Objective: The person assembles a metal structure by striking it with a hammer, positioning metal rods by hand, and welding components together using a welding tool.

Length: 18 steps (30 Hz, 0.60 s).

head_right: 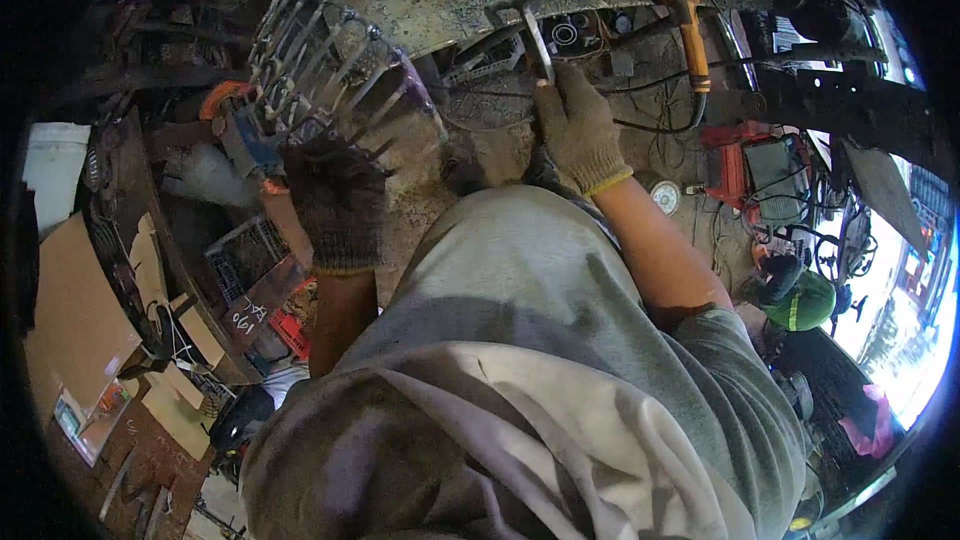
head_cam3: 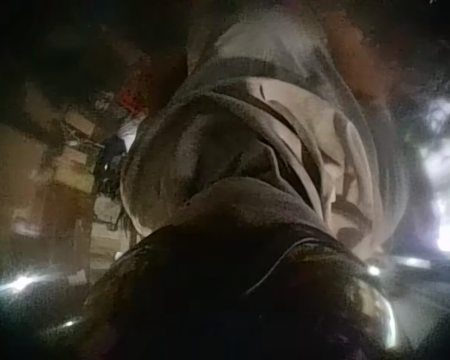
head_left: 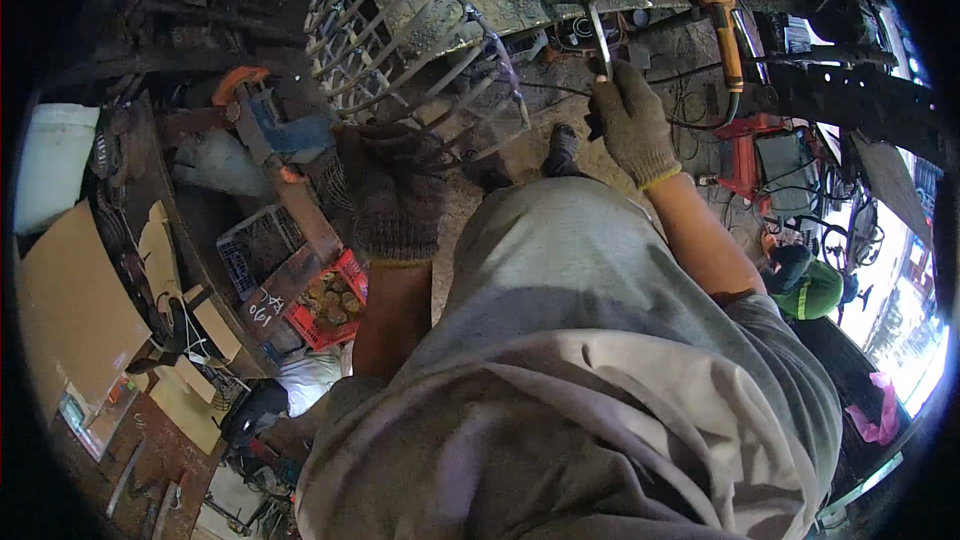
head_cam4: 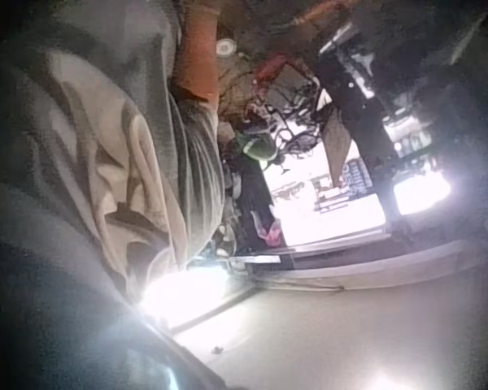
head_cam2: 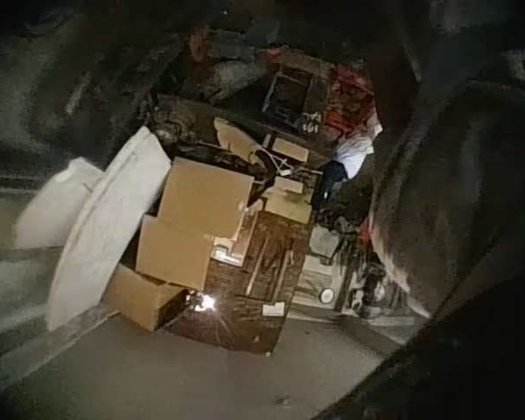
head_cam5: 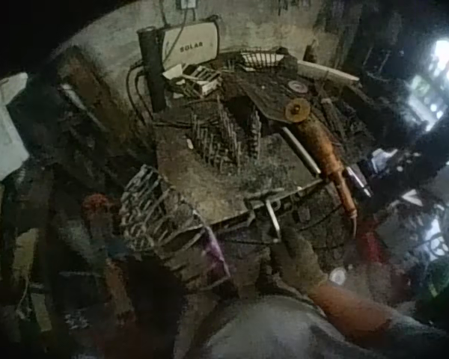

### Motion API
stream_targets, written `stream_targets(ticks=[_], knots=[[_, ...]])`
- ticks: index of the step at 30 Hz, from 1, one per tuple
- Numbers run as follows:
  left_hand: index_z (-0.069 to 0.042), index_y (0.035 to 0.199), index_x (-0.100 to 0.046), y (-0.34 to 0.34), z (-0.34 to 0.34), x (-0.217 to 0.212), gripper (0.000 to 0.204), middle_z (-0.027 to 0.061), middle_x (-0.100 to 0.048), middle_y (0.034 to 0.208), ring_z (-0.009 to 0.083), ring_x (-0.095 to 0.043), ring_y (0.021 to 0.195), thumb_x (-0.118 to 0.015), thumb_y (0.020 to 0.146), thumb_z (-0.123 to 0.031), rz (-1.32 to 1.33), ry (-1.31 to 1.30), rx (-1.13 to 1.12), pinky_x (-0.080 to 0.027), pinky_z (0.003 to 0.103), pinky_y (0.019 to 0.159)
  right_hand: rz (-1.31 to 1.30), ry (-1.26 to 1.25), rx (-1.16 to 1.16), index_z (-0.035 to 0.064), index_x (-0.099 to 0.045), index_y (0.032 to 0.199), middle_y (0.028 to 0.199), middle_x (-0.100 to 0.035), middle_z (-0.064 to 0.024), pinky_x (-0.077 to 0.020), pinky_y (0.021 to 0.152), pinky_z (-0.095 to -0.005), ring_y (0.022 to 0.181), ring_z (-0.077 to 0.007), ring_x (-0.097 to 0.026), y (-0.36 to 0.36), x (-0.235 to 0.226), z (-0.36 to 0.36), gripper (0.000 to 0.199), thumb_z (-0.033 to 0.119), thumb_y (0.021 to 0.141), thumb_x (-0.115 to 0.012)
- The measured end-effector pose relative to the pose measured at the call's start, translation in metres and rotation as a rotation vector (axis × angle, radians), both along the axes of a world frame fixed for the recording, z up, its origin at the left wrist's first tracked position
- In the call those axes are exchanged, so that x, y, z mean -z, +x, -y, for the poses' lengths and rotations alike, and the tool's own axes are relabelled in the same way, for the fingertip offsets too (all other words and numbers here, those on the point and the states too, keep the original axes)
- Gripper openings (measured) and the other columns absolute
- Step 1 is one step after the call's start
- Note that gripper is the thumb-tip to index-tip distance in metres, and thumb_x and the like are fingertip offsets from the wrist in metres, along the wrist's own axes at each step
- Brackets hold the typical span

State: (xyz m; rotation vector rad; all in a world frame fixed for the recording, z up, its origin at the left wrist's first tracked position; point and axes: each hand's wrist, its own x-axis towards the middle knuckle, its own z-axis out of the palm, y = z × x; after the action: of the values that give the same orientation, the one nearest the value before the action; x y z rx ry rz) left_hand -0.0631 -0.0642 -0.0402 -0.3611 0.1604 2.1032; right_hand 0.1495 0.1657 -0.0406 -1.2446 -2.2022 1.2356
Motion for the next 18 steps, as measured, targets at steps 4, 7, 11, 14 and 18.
stream_targets(ticks=[4, 7, 11, 14, 18], knots=[[-0.010, 0.110, -0.072, -0.001, -0.020, 0.001, 0.037, 0.0073, -0.075, 0.097, 0.0185, -0.071, 0.085, -0.061, 0.104, -0.044, -0.189, -0.053, -0.016, -0.059, 0.035, 0.073, 0.091, -0.046, -0.065, 0.0045, -0.060, 0.129, 0.097, -0.070, -0.0251, -0.0518, 0.079, -0.0518, 0.094, -0.0476, -0.067, -0.004, -0.013, 0.007, 0.039, 0.034, 0.103, -0.056], [-0.006, 0.114, -0.071, -0.019, -0.013, 0.067, 0.042, 0.0115, -0.075, 0.103, 0.0225, -0.072, 0.093, -0.061, 0.103, -0.046, -0.059, -0.205, -0.102, -0.062, 0.040, 0.079, 0.060, -0.057, -0.091, 0.0029, -0.060, 0.126, 0.093, -0.069, -0.0243, -0.0521, 0.077, -0.0514, 0.090, -0.0458, -0.068, -0.013, -0.029, 0.014, 0.036, 0.031, 0.104, -0.055], [-0.005, 0.118, -0.070, -0.027, -0.020, 0.102, 0.044, 0.0128, -0.075, 0.111, 0.0252, -0.072, 0.098, -0.058, 0.105, -0.045, -0.071, -0.270, -0.121, -0.063, 0.041, 0.081, 0.035, 0.091, -0.156, 0.0004, -0.060, 0.122, 0.089, -0.069, -0.0223, -0.0523, 0.074, -0.0500, 0.085, -0.0421, -0.069, -0.019, -0.020, 0.014, 0.034, 0.029, 0.105, -0.054], [-0.006, 0.123, -0.068, -0.016, -0.029, 0.079, 0.045, 0.0107, -0.074, 0.115, 0.0259, -0.072, 0.100, -0.056, 0.106, -0.046, -0.192, -0.353, -0.060, -0.061, 0.039, 0.085, 0.015, -0.023, -0.161, 0.0000, -0.061, 0.122, 0.089, -0.069, -0.0223, -0.0523, 0.072, -0.0501, 0.083, -0.0414, -0.069, -0.029, -0.031, 0.015, 0.034, 0.029, 0.105, -0.053], [-0.008, 0.122, -0.068, -0.003, -0.027, 0.074, 0.043, 0.0089, -0.073, 0.115, 0.0261, -0.070, 0.100, -0.053, 0.107, -0.046, -0.101, -0.276, -0.058, -0.057, 0.038, 0.091, -0.045, -0.095, -0.168, 0.0005, -0.060, 0.123, 0.089, -0.069, -0.0222, -0.0527, 0.073, -0.0501, 0.084, -0.0421, -0.069, -0.048, -0.073, 0.025, 0.035, 0.030, 0.106, -0.052]])
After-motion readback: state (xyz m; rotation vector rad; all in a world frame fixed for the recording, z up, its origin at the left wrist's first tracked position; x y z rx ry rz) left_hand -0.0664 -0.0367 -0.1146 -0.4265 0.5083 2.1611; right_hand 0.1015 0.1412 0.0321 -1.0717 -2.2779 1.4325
